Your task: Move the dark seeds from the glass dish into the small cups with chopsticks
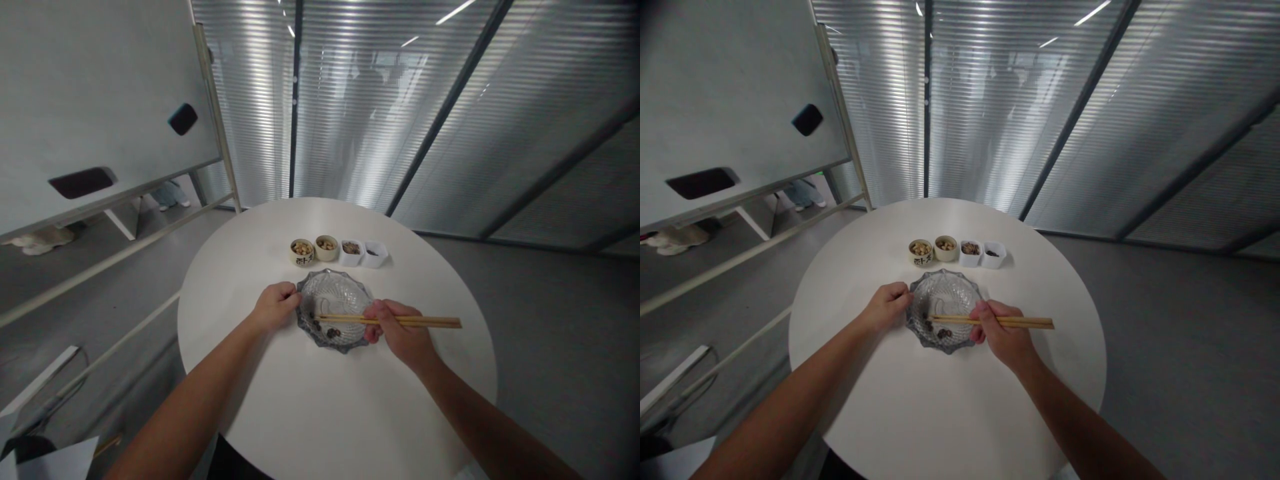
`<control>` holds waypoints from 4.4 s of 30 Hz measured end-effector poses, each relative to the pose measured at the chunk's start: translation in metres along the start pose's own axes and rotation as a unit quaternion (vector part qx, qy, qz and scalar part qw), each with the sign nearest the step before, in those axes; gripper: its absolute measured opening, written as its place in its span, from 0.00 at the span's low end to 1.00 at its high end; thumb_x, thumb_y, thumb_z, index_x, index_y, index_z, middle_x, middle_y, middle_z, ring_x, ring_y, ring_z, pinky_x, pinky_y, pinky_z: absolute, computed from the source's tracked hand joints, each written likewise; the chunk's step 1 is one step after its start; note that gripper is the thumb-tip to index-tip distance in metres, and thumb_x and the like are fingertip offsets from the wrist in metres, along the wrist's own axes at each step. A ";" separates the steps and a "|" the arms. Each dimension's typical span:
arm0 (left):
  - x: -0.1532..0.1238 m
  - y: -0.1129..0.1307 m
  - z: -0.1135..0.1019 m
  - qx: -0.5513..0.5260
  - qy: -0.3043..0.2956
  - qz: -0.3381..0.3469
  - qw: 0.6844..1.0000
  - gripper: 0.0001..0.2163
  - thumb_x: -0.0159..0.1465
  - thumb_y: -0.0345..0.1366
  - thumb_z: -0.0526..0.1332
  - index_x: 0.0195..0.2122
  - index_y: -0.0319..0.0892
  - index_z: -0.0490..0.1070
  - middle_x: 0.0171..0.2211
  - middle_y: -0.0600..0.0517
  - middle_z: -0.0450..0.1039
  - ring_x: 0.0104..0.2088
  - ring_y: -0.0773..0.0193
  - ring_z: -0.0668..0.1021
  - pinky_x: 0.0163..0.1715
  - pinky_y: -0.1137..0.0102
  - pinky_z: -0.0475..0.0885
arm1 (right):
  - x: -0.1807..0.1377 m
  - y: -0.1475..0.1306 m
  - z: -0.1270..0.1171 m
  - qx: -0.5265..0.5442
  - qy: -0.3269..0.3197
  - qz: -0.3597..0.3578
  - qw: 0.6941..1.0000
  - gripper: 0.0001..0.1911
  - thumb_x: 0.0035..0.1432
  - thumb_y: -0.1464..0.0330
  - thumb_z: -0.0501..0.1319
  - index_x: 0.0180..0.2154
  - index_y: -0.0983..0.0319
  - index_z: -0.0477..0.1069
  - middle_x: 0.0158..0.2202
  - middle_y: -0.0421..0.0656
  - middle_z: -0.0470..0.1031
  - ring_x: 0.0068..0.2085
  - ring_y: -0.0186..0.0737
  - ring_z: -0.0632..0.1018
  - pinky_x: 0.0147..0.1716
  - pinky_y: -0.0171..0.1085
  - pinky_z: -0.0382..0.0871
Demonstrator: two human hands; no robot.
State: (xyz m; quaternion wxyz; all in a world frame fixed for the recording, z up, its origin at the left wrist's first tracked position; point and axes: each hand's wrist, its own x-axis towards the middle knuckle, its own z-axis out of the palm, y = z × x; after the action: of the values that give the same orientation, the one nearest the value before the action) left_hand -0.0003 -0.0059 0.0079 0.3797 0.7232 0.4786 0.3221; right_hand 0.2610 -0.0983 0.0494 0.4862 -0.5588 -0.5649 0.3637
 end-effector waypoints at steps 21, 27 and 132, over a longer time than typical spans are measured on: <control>0.001 -0.001 0.000 0.008 0.001 0.008 1.000 0.14 0.60 0.41 0.55 0.20 0.42 0.59 0.20 0.57 0.56 0.24 0.69 0.62 0.25 0.72 0.55 | -0.005 0.009 -0.013 0.019 0.054 0.026 0.998 0.26 0.60 0.46 0.59 0.28 0.61 0.75 0.15 0.43 0.75 0.16 0.38 0.74 0.18 0.35 0.70; 0.001 -0.003 0.001 0.005 -0.004 -0.003 1.000 0.14 0.60 0.42 0.56 0.20 0.42 0.59 0.20 0.57 0.56 0.24 0.69 0.62 0.25 0.72 0.54 | -0.008 0.012 -0.009 0.007 0.086 0.000 0.996 0.25 0.62 0.47 0.58 0.26 0.60 0.75 0.16 0.42 0.76 0.18 0.41 0.77 0.21 0.37 0.74; 0.001 0.003 -0.001 0.018 -0.016 0.009 1.000 0.14 0.60 0.43 0.55 0.20 0.42 0.62 0.21 0.56 0.57 0.25 0.68 0.63 0.25 0.71 0.54 | 0.023 -0.021 -0.004 0.046 -0.009 0.098 0.994 0.24 0.46 0.45 0.70 0.26 0.61 0.75 0.21 0.47 0.80 0.22 0.49 0.82 0.21 0.40 0.81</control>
State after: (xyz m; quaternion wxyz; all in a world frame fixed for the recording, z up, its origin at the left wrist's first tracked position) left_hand 0.0009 -0.0053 0.0112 0.3711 0.7392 0.4715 0.3058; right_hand 0.2615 -0.0784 0.0736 0.4686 -0.5850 -0.4946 0.4399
